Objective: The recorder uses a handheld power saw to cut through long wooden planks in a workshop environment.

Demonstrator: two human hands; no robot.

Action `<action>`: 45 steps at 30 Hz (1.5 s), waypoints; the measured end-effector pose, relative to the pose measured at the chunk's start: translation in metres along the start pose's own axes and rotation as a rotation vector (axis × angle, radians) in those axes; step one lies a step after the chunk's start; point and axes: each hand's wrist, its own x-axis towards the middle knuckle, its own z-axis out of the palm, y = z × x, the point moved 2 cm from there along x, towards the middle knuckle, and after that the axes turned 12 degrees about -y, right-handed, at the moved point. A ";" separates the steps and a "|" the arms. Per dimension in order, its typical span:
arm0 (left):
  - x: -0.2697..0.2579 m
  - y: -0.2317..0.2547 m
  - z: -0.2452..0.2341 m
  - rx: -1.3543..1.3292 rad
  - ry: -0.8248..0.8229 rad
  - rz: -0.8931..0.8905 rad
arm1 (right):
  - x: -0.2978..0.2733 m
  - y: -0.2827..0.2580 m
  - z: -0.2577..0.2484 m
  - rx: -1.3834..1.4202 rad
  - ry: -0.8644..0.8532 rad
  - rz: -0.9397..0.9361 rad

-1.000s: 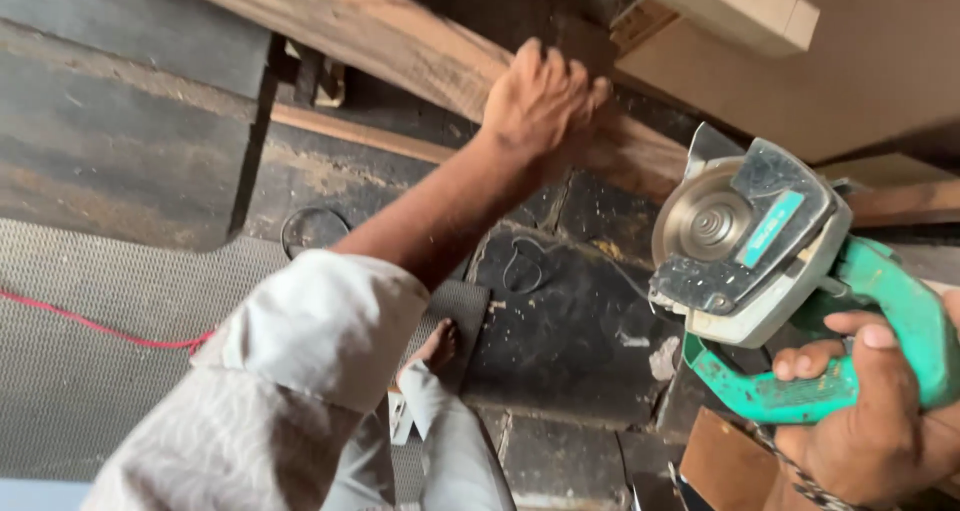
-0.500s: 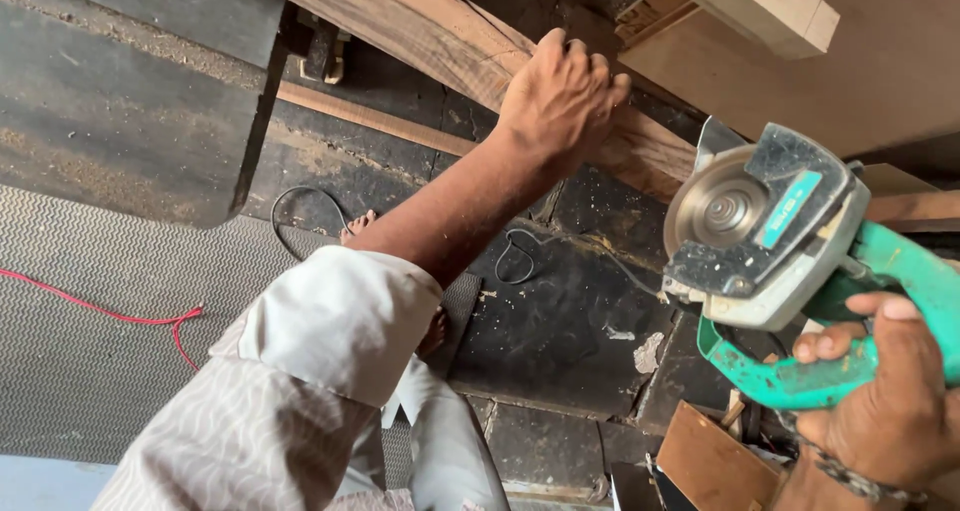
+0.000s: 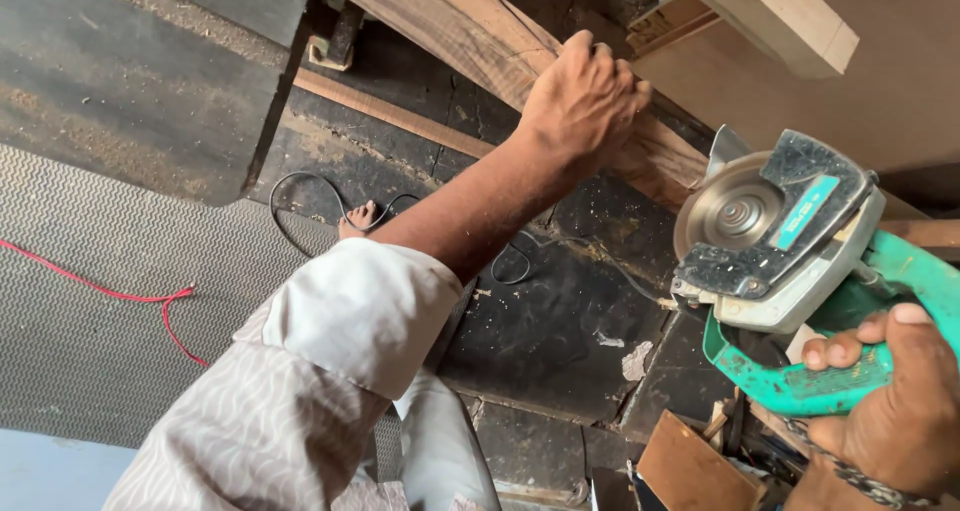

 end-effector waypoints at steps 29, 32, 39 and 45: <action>-0.029 0.015 0.032 0.053 0.426 -0.086 | 0.112 0.008 0.027 -0.032 0.054 -0.023; -0.049 0.009 0.032 0.009 0.312 -0.018 | 0.094 0.020 -0.003 0.115 -0.004 0.018; -0.084 0.023 0.050 0.179 0.441 0.066 | -0.023 0.156 -0.235 0.564 0.059 0.533; -0.117 0.035 0.083 0.115 0.575 0.020 | -0.160 0.401 -0.413 1.493 -0.109 0.583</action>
